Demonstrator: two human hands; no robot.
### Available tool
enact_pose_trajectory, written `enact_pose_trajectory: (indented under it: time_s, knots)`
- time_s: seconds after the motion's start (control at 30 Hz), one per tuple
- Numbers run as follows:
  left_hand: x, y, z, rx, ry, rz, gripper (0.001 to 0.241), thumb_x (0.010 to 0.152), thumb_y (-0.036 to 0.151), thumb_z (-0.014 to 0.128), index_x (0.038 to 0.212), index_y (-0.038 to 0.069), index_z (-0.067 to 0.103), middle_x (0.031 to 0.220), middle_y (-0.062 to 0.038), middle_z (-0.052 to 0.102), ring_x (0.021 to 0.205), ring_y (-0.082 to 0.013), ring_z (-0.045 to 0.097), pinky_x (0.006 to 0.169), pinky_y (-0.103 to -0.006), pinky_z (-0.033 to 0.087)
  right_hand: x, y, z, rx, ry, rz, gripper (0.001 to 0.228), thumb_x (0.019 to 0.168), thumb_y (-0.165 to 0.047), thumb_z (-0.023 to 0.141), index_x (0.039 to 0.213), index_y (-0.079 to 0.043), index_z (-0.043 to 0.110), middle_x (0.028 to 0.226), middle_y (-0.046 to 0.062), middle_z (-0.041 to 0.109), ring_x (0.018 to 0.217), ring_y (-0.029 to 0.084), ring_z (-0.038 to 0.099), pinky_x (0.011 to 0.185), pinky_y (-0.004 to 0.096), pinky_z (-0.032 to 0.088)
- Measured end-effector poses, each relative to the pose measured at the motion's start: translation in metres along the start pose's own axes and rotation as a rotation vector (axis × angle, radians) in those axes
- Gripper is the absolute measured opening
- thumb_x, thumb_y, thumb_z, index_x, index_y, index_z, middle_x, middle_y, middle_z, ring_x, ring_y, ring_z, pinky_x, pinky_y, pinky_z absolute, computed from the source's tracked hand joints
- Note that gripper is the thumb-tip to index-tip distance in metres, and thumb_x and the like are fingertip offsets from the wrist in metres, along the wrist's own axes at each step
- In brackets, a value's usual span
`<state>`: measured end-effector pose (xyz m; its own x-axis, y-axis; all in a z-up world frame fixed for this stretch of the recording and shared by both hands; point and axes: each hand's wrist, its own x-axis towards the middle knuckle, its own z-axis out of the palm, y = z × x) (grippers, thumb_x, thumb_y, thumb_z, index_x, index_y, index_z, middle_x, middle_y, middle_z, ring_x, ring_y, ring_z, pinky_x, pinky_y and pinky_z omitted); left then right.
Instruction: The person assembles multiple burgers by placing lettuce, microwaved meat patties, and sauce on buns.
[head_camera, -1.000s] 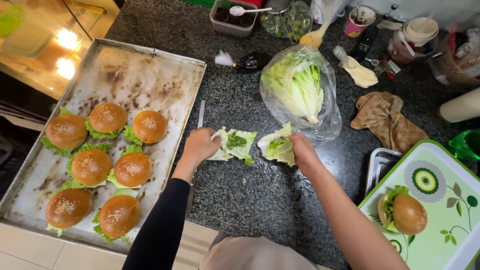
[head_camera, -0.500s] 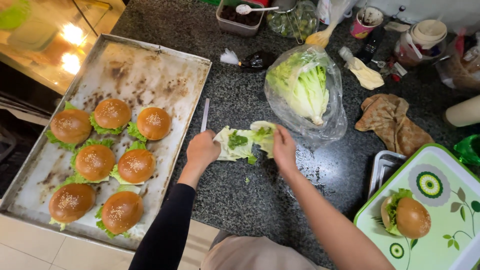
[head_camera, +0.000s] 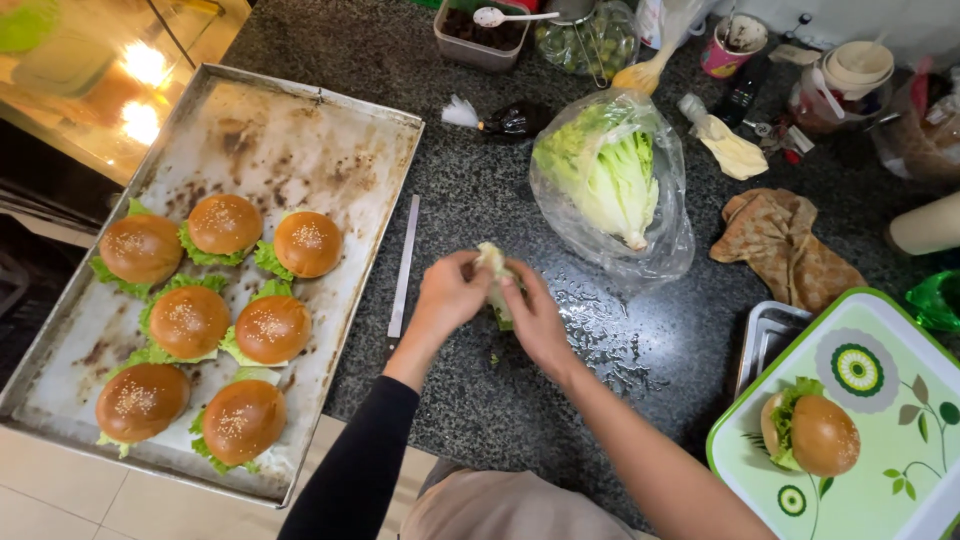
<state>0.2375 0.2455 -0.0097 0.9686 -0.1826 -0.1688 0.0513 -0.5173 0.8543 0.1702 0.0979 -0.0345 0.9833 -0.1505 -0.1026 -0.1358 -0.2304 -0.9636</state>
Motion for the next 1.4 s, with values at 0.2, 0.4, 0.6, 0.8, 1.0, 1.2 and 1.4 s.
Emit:
enact_pose_trajectory:
  time_s: [0.2,0.4,0.6,0.8,1.0,1.2,1.4]
  knots:
    - [-0.003,0.012,0.001,-0.507,-0.185,-0.232,0.06,0.104,0.047,0.045,0.144,0.003,0.054,0.117,-0.017,0.076,0.086,-0.0247,0.072,0.077,-0.0349,0.058,0.004,0.0,-0.001,0.093,0.007,0.189,0.058,0.09,-0.024,0.075,0.136,-0.003,0.046,0.123,0.015,0.067,0.108,0.022,0.069,0.09,0.034,0.058]
    - [-0.001,0.008,-0.008,-0.587,-0.229,-0.084,0.056,0.099,0.037,0.056,0.142,0.002,0.054,0.114,-0.014,0.075,0.088,-0.0176,0.074,0.075,-0.0314,0.06,0.03,0.052,-0.02,0.49,0.213,0.35,0.044,0.095,-0.016,0.07,0.134,-0.002,0.058,0.128,0.015,0.07,0.108,0.023,0.071,0.087,0.035,0.06]
    - [-0.016,-0.033,-0.008,0.289,-0.077,0.083,0.042,0.093,0.041,0.069,0.122,0.011,0.076,0.115,-0.011,0.076,0.101,-0.0256,0.074,0.091,-0.0403,0.06,0.043,0.025,-0.062,0.675,0.271,0.275,0.047,0.093,-0.014,0.068,0.138,-0.012,0.053,0.132,0.006,0.067,0.115,0.02,0.069,0.093,0.04,0.059]
    - [-0.043,0.031,-0.011,0.625,-0.093,0.163,0.093,0.065,0.051,0.089,0.137,0.001,0.057,0.137,-0.018,0.052,0.121,-0.0356,0.05,0.094,-0.0493,0.047,0.03,0.014,-0.075,0.689,0.294,0.321,0.048,0.094,-0.016,0.068,0.139,-0.012,0.052,0.132,0.005,0.067,0.116,0.021,0.067,0.09,0.04,0.057]
    - [-0.042,-0.03,0.034,0.558,-0.038,0.553,0.026,0.083,0.008,0.07,0.108,0.004,0.072,0.114,-0.015,0.065,0.113,-0.0327,0.063,0.093,-0.0432,0.056,0.015,0.007,-0.075,0.659,0.314,0.407,0.047,0.093,-0.017,0.067,0.138,-0.013,0.053,0.132,0.005,0.067,0.116,0.021,0.067,0.09,0.04,0.058]
    - [-0.042,-0.021,0.018,0.41,-0.104,0.496,0.025,0.081,0.0,0.063,0.101,0.007,0.076,0.098,-0.015,0.068,0.094,-0.0357,0.068,0.085,-0.0457,0.057,0.007,0.011,-0.082,0.643,0.314,0.423,0.048,0.094,-0.018,0.066,0.14,-0.013,0.05,0.133,0.004,0.067,0.116,0.021,0.068,0.088,0.039,0.059]
    - [-0.066,-0.009,-0.008,0.298,-0.301,0.514,0.012,0.083,0.005,0.067,0.093,0.004,0.073,0.097,-0.015,0.068,0.092,-0.0356,0.068,0.084,-0.0455,0.056,0.0,0.011,-0.081,0.645,0.292,0.408,0.05,0.095,-0.019,0.064,0.142,-0.013,0.05,0.135,0.005,0.066,0.117,0.02,0.067,0.088,0.039,0.057]
